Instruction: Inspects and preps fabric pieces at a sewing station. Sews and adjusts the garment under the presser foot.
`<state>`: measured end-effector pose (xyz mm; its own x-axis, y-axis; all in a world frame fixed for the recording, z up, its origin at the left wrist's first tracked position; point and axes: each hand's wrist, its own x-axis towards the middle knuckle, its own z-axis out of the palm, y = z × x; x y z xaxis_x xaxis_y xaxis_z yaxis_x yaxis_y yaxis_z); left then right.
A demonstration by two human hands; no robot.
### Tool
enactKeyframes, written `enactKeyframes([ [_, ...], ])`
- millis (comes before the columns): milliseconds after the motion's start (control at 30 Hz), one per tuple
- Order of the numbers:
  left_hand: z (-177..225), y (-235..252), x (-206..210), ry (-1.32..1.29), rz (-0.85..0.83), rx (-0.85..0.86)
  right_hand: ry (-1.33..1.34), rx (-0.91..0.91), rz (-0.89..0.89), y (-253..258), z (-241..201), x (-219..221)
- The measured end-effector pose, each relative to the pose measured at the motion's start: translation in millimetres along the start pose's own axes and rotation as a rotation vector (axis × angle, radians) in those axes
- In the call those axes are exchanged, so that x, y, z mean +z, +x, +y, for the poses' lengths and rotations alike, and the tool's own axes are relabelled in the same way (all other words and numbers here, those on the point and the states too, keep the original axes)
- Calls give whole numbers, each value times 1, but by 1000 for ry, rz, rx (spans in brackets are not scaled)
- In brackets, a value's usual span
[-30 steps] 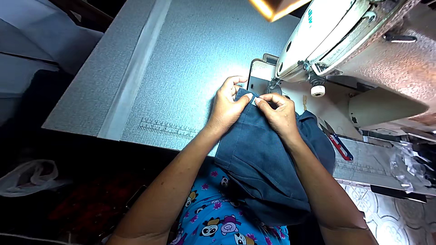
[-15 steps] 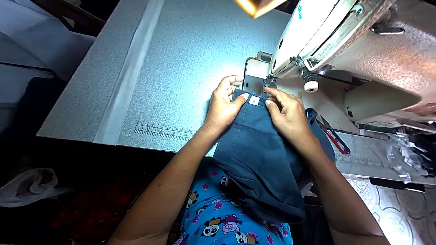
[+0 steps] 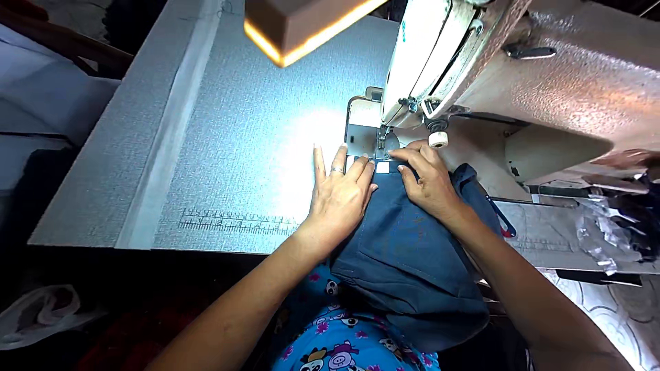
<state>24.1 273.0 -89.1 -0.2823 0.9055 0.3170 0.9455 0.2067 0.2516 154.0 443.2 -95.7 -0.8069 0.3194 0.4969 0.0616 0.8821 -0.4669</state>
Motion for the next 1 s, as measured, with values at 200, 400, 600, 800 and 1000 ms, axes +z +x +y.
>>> enactKeyframes([
  [200,6,8,5,40,-2,-42,-27,-122,-70,8,16,1],
  [400,5,18,7,38,-25,-74,-29,-105,-49,16,26,3],
  [600,3,27,12,33,-11,-114,-35,-125,-39,23,37,6],
  [800,2,30,13,-9,-26,-152,-28,-149,-47,29,41,6],
  [1000,5,33,13,-32,-32,-173,-4,-125,-43,30,41,5],
])
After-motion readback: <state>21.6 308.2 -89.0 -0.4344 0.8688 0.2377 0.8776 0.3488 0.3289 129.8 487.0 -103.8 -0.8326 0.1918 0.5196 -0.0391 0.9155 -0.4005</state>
